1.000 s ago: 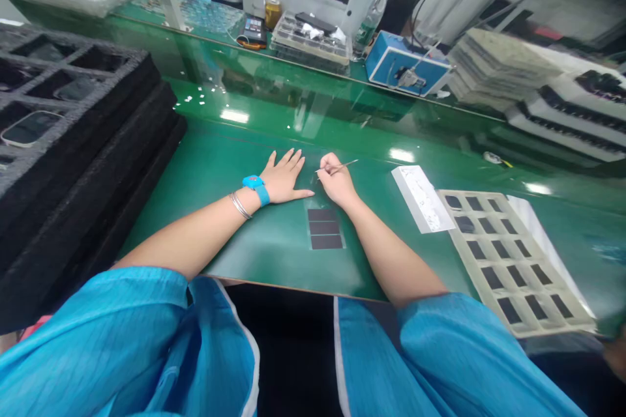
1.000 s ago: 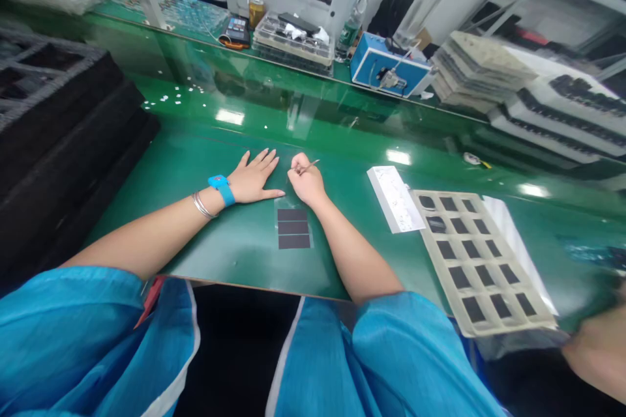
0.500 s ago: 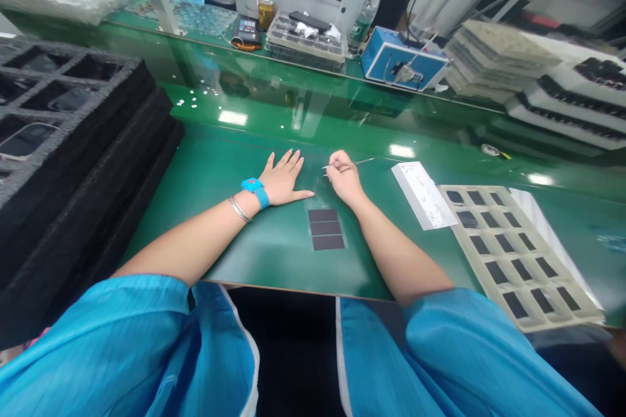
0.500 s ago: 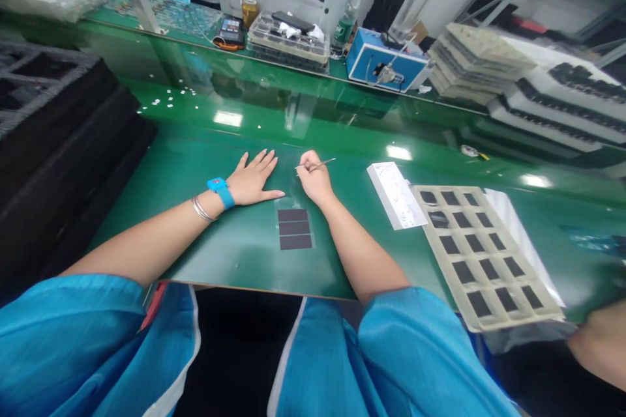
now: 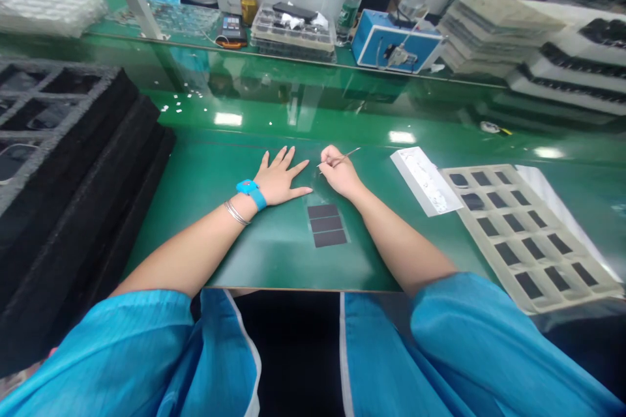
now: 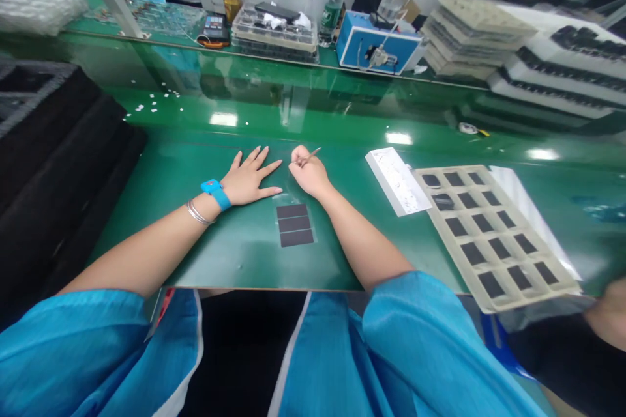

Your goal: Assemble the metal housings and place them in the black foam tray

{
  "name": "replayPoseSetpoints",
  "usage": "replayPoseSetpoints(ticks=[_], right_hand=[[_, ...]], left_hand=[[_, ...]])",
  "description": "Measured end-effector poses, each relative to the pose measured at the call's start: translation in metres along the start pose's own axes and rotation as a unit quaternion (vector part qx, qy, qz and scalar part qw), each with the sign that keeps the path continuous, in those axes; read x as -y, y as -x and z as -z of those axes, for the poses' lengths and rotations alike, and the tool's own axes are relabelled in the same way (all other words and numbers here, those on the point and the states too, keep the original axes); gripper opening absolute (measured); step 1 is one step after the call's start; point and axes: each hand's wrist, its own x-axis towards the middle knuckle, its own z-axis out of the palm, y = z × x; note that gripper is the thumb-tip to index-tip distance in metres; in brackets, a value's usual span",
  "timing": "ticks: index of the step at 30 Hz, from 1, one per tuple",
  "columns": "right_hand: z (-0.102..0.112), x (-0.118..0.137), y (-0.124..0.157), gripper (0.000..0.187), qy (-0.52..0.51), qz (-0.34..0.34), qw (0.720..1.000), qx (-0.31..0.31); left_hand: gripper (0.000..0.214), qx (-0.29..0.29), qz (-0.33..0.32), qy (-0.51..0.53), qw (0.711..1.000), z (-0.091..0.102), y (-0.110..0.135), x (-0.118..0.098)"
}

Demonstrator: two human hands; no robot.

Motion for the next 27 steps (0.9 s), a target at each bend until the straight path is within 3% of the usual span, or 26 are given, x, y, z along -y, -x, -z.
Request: replayPoseSetpoints(ticks=[12,19,24,27], right_hand=[[0.001,0.002,0.0,0.007,0.004,0.009,1.0,-0.006],[0.009,0.008,-0.006,0.004,0.034,0.007,0.996,0.081],[0.007,0.007,-0.006,0.007,0.025,0.006,0.999,0.036],[0.005,0.009,-0.002,0.006,0.025,0.018,0.999,0.04]], left_hand=[[0.077,0.002,0.003,-0.005,1.0,-0.001,-0.001,0.0],[0.076,0.003,0.004,-0.008,1.0,-0.001,-0.001,0.001],[0.076,0.004,0.003,-0.014,1.0,0.0,-0.001,0.001],[0.076,0.005,0.002,-0.018,1.0,0.0,-0.001,0.001]])
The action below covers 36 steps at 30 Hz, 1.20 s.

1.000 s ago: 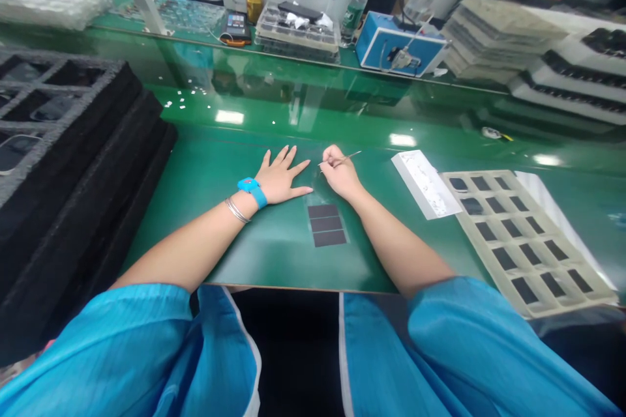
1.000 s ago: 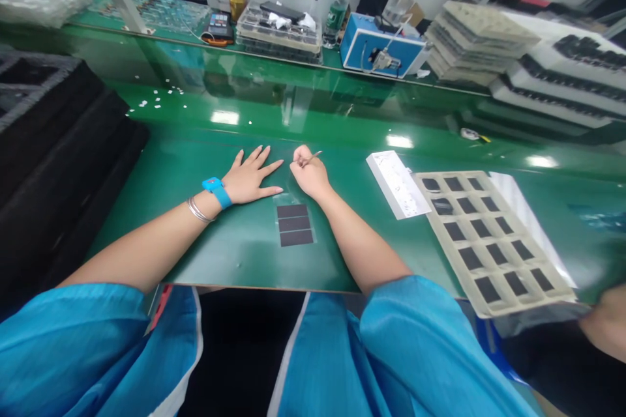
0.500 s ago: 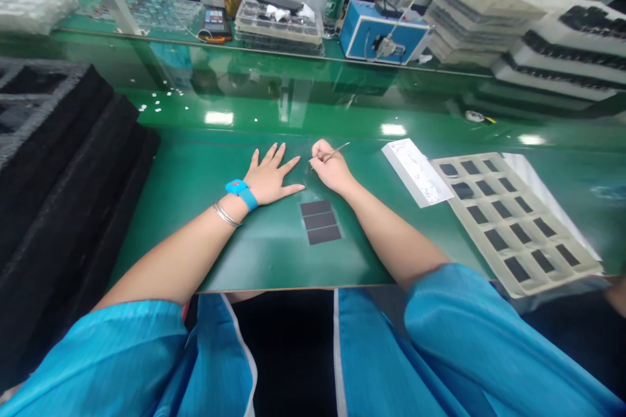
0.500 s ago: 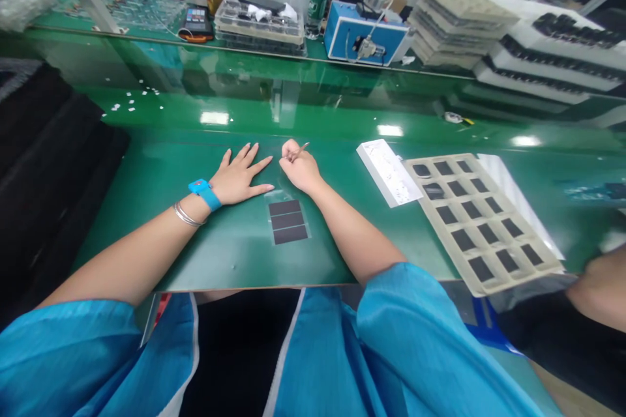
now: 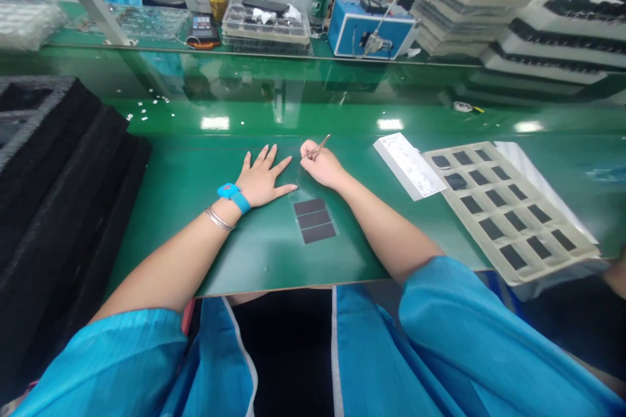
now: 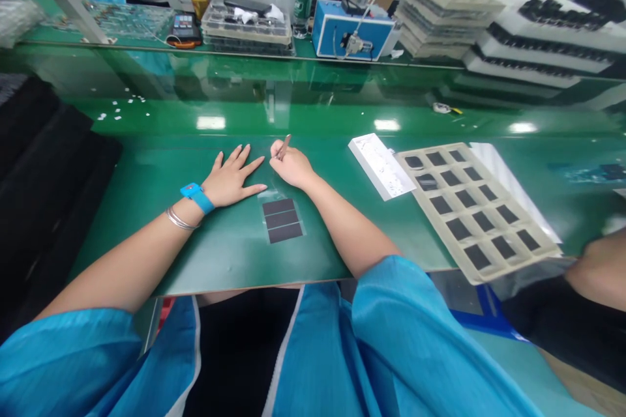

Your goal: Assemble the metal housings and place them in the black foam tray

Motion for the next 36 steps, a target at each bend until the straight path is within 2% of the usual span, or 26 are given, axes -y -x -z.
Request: replayPoseSetpoints(ticks=[4,7,8,10,12,13,16,18,20,22,25,27,31,33,36], right_hand=[[-0.006,0.007,0.003,0.005,-0.064,0.055,0.996,0.028],[-0.006,0.009,0.003,0.006,-0.094,0.062,0.993,-0.023],[-0.004,0.008,0.002,0.006,-0.077,0.05,0.995,-0.032],[0.004,0.004,0.002,0.008,-0.014,0.018,1.0,-0.011],[0.016,-0.004,0.002,0.01,0.04,-0.007,0.999,0.007],[0.023,-0.009,0.002,0.011,0.046,-0.013,0.999,-0.003],[0.042,-0.022,0.001,0.01,-0.019,-0.009,0.993,-0.115],[0.049,-0.027,0.001,0.009,-0.083,0.001,0.974,-0.209],[0.048,-0.03,0.0,0.008,-0.105,0.004,0.953,-0.283],[0.041,-0.032,-0.001,0.009,-0.092,-0.007,0.947,-0.307],[0.026,-0.038,-0.002,0.012,-0.061,-0.021,0.963,-0.26],[0.021,-0.042,-0.003,0.015,-0.042,0.01,0.974,-0.221],[0.025,-0.046,-0.005,0.018,0.05,0.111,0.971,-0.204],[0.03,-0.045,-0.004,0.024,0.097,0.121,0.971,-0.183],[0.031,-0.043,-0.002,0.033,0.133,0.102,0.974,-0.155]], left_hand=[[0.076,0.005,-0.002,-0.003,1.0,0.0,-0.001,0.0],[0.076,0.003,0.0,-0.007,1.0,0.0,-0.001,0.001],[0.076,0.002,0.0,-0.009,1.0,0.0,-0.001,0.001],[0.076,0.002,0.0,-0.01,1.0,0.001,0.0,0.001],[0.075,0.001,-0.001,-0.009,1.0,0.001,0.0,0.001],[0.075,0.001,-0.001,-0.008,1.0,0.002,0.001,0.001],[0.075,0.003,-0.001,-0.006,1.0,0.003,0.001,0.001],[0.075,0.005,-0.001,-0.008,1.0,0.003,0.001,0.0],[0.075,0.004,0.0,-0.012,1.0,0.003,0.001,0.001],[0.076,0.004,0.0,-0.014,1.0,0.003,0.001,0.001],[0.075,0.002,-0.003,-0.014,1.0,0.003,0.001,0.001],[0.075,0.0,-0.005,-0.015,1.0,0.003,0.001,0.001],[0.073,-0.004,-0.007,-0.026,1.0,0.003,0.001,0.003],[0.072,-0.003,-0.008,-0.031,0.999,0.004,0.0,0.004],[0.071,0.003,-0.013,-0.029,0.999,0.003,-0.001,0.008]])
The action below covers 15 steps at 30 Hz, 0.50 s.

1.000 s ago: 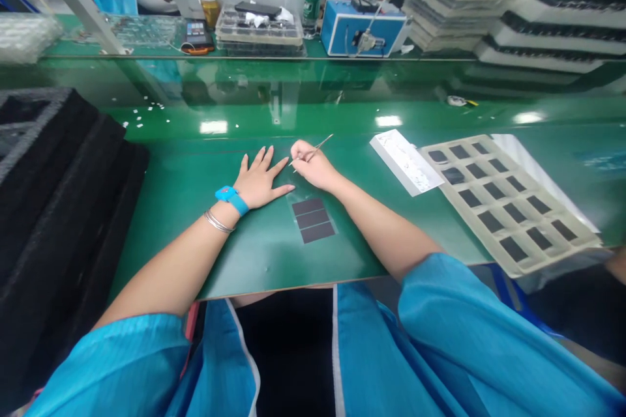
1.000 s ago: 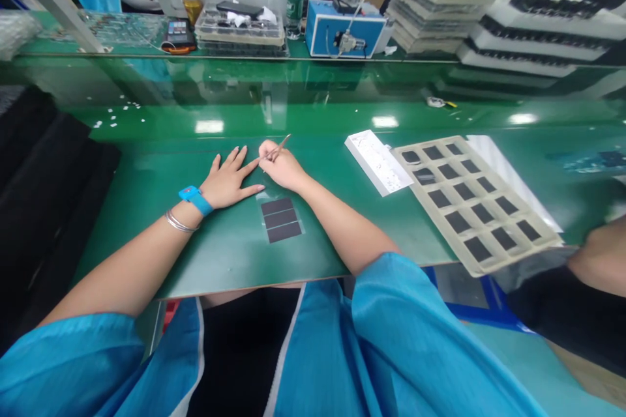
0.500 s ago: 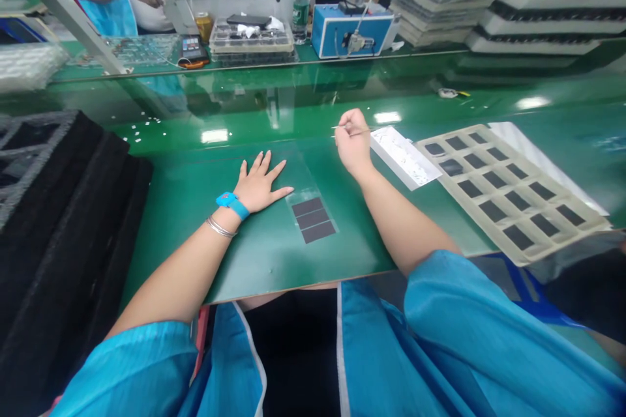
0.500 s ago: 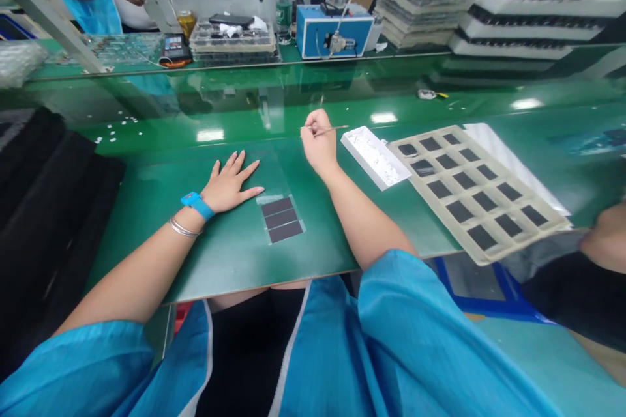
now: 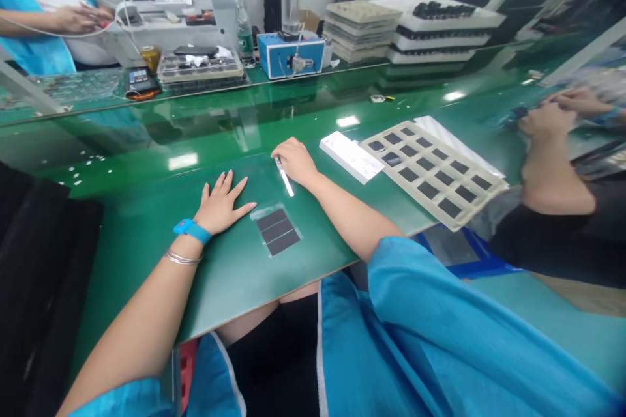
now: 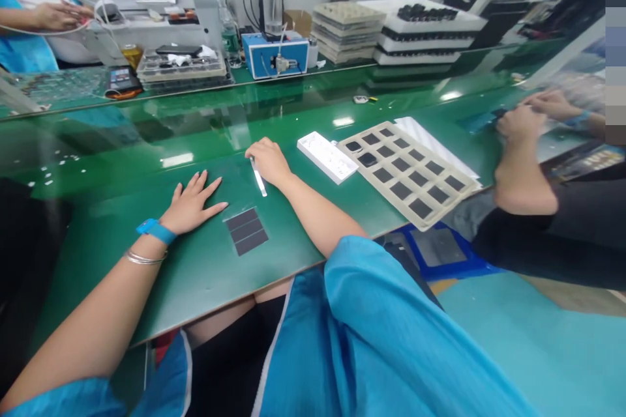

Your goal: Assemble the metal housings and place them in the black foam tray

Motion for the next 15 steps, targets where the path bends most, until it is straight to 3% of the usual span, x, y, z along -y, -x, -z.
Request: replayPoseSetpoints(ticks=[5,8,12,15], right_hand=[[0.007,0.003,-0.009,0.037,-0.003,0.002,0.999,-0.037],[0.037,-0.01,-0.03,0.031,0.005,0.004,0.997,-0.078],[0.105,-0.066,-0.057,0.025,0.103,-0.019,0.992,-0.076],[0.158,-0.13,-0.057,0.023,0.188,-0.114,0.973,-0.066]], left_hand=[[0.07,-0.007,-0.01,0.01,1.0,-0.002,0.001,0.006],[0.073,-0.029,-0.001,0.034,0.999,-0.002,0.001,0.007],[0.072,-0.077,0.037,0.062,0.994,-0.001,0.001,0.006],[0.071,-0.105,0.085,0.049,0.99,-0.002,-0.002,0.005]])
